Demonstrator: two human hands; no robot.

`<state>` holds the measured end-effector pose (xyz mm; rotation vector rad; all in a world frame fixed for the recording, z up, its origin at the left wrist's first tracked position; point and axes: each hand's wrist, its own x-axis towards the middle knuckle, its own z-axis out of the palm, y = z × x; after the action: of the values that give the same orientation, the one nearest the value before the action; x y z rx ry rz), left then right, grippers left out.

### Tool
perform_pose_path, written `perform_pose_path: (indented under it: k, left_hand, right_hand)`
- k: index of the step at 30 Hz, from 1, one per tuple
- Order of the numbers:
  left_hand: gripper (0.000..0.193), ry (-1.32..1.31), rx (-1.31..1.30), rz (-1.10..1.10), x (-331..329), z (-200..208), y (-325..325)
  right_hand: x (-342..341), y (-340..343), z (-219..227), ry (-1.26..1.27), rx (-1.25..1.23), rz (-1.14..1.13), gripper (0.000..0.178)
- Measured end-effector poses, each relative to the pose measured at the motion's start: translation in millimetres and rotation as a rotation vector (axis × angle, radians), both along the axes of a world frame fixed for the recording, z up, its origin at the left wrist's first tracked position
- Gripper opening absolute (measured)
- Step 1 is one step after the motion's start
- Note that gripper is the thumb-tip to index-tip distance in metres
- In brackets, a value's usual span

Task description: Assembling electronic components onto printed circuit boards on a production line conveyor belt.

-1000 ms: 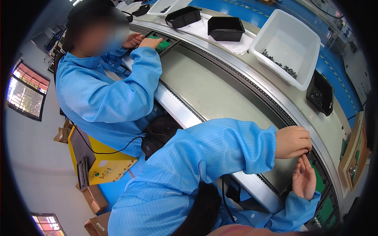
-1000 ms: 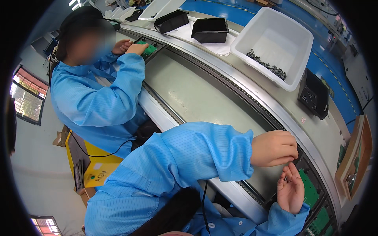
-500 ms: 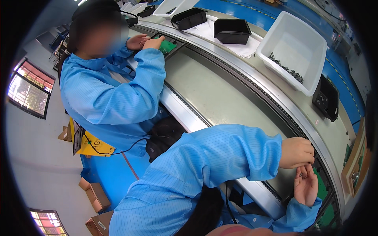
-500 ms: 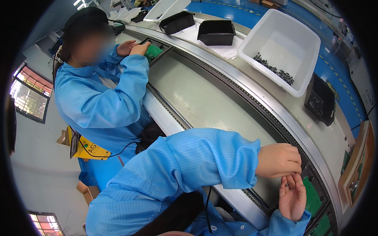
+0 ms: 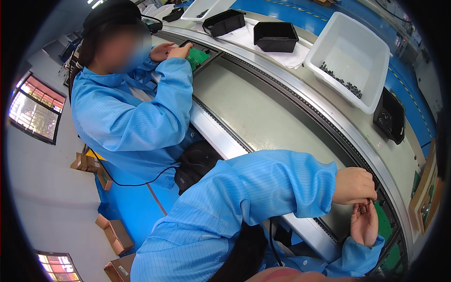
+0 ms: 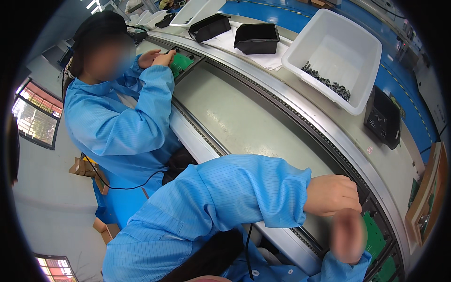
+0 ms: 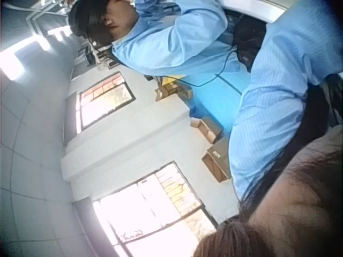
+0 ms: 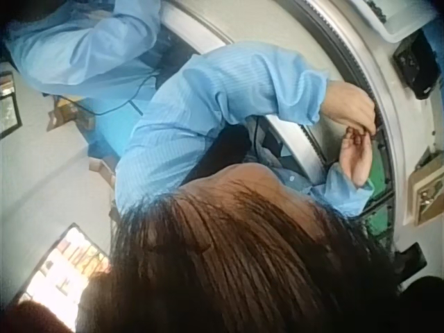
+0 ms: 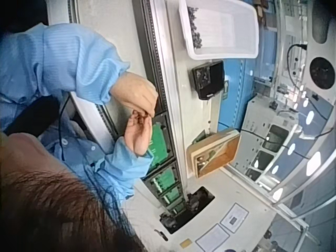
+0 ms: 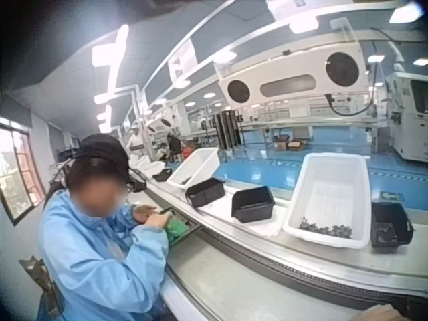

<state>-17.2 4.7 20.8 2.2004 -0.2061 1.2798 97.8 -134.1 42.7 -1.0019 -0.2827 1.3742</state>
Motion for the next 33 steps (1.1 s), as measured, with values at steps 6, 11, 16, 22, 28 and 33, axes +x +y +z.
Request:
perform_pose_path:
  k: [6, 11, 16, 22, 28, 33]
  left_hand:
    - [0.011, -0.011, 0.009, 0.003, -0.1, -0.1, -0.7]
    - [0.011, -0.002, 0.012, 0.014, -0.1, -0.5, -1.0]
    - [0.010, 0.011, 0.017, 0.022, -0.5, -1.1, -0.7]
    - [0.009, -0.016, 0.029, 0.021, -0.5, -1.3, -1.4]
    - [0.008, -0.012, 0.030, 0.014, -0.8, -1.6, -1.5]
    - [0.008, -0.026, 0.031, 0.024, -0.8, -1.5, -1.6]
  right_hand:
    - [0.2, 0.6, 3.5, 0.002, 0.053, 0.082, 0.024]
    - [-3.0, 2.6, 6.4, -0.026, 0.061, 0.089, 0.023]
    - [-2.6, 2.4, 3.9, -0.025, 0.032, 0.058, 0.022]
    - [-1.4, -0.2, -0.2, 0.000, -0.017, 0.004, 0.020]
    - [-0.4, -0.6, -1.8, 0.014, -0.012, 0.007, 0.020]
    - [0.6, -0.2, -1.6, 0.014, 0.005, 0.037, 0.019]
